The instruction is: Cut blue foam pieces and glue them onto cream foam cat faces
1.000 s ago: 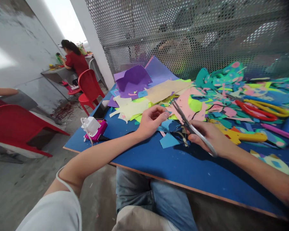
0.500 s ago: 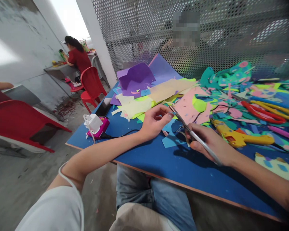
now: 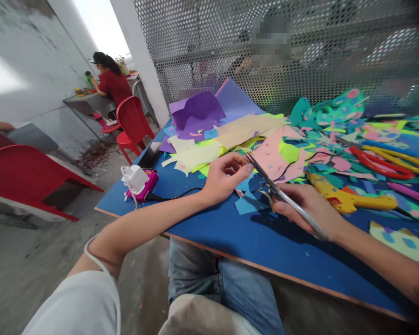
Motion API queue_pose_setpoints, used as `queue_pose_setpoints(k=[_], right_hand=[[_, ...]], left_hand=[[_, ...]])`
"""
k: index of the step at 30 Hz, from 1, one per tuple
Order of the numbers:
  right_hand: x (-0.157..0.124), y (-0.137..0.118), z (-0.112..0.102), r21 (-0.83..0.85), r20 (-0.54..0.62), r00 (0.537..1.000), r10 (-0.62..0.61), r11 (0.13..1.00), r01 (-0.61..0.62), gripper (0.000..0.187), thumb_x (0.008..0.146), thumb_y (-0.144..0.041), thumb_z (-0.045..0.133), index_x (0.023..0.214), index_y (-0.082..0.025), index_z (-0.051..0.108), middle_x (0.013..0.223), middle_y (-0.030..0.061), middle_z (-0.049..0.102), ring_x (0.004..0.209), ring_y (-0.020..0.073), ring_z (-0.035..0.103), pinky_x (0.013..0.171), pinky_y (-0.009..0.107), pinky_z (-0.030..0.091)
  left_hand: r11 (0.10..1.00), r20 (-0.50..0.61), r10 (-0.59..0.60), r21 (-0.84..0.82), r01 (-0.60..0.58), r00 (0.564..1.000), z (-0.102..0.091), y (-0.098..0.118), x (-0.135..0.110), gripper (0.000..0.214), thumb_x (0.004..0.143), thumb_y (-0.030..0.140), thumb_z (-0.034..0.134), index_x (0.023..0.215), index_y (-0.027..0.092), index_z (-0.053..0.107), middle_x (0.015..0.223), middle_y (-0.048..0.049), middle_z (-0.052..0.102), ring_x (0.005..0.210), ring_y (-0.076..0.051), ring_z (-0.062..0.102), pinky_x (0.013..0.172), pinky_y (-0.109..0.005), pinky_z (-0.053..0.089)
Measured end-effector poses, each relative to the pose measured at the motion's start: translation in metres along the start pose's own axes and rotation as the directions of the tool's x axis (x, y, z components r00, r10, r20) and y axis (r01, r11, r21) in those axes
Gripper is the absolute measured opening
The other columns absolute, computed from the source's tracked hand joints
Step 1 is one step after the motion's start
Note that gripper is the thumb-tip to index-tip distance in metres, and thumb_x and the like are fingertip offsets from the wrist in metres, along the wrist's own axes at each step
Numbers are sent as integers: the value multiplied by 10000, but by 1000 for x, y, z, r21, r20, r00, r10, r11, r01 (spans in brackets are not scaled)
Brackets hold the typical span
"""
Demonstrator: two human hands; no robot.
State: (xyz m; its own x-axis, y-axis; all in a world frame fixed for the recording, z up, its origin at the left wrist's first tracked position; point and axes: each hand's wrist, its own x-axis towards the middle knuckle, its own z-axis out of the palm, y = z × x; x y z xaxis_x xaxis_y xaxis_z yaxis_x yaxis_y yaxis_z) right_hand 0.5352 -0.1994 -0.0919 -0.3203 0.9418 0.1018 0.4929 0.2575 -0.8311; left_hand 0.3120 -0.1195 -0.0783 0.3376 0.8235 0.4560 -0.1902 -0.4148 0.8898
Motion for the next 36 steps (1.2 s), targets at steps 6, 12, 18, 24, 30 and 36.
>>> queue_pose_setpoints(k=[6,12,18,24,30,36], right_hand=[[6,-15,0,-42,-166,979,122,991,-130,556,752,-695,766,653,-197,537,514,-44,439,449,105,400,455,257,285],[15,-1,-9,-131,-344,936,73,983,-125,473,764,-636,796,849,-187,671,767,37,680,641,167,581,571,283,454],[21,13,-18,-133,-447,892,68,981,-141,501,872,-519,728,1249,-190,719,1152,121,744,995,254,711,889,394,585],[16,-3,-20,-168,-498,850,-173,981,101,239,924,-380,697,1065,-205,776,1091,94,777,942,209,738,850,325,610],[13,-8,-12,-253,-395,893,-214,960,118,247,876,-464,749,974,-239,781,958,57,779,682,186,696,676,356,574],[13,-5,-12,-289,-382,869,-314,934,211,118,899,-372,720,888,-263,766,904,55,770,737,215,713,674,366,568]], left_hand=[[999,-8,-35,-32,34,999,0,3,2,371,832,534,771,853,172,690,814,-10,673,624,-62,515,538,-211,405],[995,-17,-97,-29,97,995,0,-1,4,392,855,562,741,945,182,773,867,-57,766,638,-92,586,560,-239,480],[990,-4,-127,-56,127,992,0,-2,4,368,863,529,745,937,172,799,869,-78,791,596,-90,561,520,-243,474],[981,108,-195,16,195,975,3,-7,0,408,860,528,742,941,131,790,841,-89,787,551,-79,559,485,-218,449],[958,260,-185,262,115,948,8,-8,-3,383,914,506,673,981,154,810,830,-66,795,577,-83,572,559,-211,460],[955,314,-174,285,82,934,7,-7,-1,424,945,524,609,982,150,805,871,-67,802,612,-91,566,585,-214,439]])
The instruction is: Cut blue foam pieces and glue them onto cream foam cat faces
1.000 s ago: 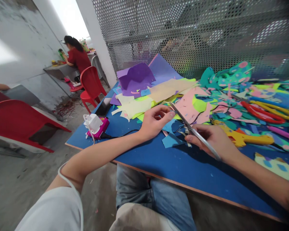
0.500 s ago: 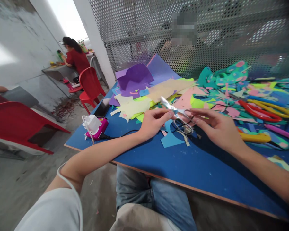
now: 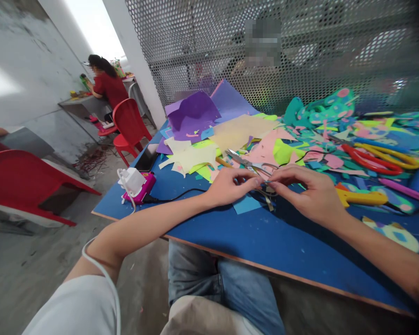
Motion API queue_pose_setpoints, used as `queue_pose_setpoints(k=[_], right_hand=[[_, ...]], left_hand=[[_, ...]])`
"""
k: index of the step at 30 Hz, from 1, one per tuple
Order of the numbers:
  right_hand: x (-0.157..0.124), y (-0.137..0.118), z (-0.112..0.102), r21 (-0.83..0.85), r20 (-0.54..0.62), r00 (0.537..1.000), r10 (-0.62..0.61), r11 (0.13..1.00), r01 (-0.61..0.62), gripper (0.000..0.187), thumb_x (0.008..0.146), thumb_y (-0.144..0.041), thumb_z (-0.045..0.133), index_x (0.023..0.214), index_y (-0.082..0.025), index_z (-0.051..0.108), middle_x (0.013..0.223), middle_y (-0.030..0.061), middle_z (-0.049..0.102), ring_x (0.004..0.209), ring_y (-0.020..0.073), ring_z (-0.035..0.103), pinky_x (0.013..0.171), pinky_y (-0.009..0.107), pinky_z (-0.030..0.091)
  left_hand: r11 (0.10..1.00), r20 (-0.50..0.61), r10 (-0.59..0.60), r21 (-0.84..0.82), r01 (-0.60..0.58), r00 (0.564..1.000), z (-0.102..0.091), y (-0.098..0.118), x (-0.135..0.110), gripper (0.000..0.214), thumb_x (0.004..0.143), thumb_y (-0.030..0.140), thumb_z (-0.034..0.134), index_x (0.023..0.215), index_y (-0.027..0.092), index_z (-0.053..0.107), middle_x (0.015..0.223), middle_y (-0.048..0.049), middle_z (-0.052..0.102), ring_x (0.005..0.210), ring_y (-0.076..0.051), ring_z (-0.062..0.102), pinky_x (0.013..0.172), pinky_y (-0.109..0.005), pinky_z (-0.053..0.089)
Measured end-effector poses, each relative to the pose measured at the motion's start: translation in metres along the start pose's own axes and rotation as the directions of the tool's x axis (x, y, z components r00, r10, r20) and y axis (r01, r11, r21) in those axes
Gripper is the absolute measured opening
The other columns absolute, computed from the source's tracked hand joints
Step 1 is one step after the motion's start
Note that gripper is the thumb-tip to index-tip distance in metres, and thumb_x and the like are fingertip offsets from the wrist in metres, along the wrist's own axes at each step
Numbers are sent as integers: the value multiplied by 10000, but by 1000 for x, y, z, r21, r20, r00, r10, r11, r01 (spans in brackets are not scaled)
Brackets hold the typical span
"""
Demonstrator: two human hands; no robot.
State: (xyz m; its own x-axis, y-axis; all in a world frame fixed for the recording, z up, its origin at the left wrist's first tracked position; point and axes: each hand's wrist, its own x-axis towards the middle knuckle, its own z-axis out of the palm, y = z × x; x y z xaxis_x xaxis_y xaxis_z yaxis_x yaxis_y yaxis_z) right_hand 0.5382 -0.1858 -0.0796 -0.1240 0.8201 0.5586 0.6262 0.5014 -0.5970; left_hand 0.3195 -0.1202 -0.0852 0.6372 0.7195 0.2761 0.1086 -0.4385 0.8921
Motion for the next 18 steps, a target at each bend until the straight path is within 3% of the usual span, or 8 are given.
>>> queue_pose_setpoints(k=[4,9,14,18], right_hand=[[2,-2,-6,8,-33,979,-199,980,200,59,889,-245,732,873,-279,777,858,46,777,814,213,729,781,358,586],[3,1,-8,5,31,956,-290,957,290,79,892,-212,734,862,-268,783,853,52,775,823,195,729,788,321,590],[4,5,-7,-21,94,961,-260,965,263,115,924,-263,692,859,-270,786,903,65,767,853,202,723,804,335,580],[3,3,-6,-56,-13,989,-148,988,147,139,969,-254,617,973,-235,755,980,82,769,864,197,714,770,312,560]], left_hand=[[994,101,16,-107,-5,995,-3,-3,2,498,965,579,565,1006,135,785,881,-72,790,609,-88,556,587,-223,435],[978,176,10,-208,27,984,-2,-2,2,485,895,602,673,917,125,761,818,-69,761,653,-107,606,626,-234,463],[969,162,9,-246,31,987,-1,-2,3,456,831,579,760,854,124,738,759,-56,736,671,-110,633,677,-242,502],[980,54,-2,-198,13,999,0,-4,3,434,878,560,712,883,127,744,757,-51,727,641,-98,614,631,-229,494]])
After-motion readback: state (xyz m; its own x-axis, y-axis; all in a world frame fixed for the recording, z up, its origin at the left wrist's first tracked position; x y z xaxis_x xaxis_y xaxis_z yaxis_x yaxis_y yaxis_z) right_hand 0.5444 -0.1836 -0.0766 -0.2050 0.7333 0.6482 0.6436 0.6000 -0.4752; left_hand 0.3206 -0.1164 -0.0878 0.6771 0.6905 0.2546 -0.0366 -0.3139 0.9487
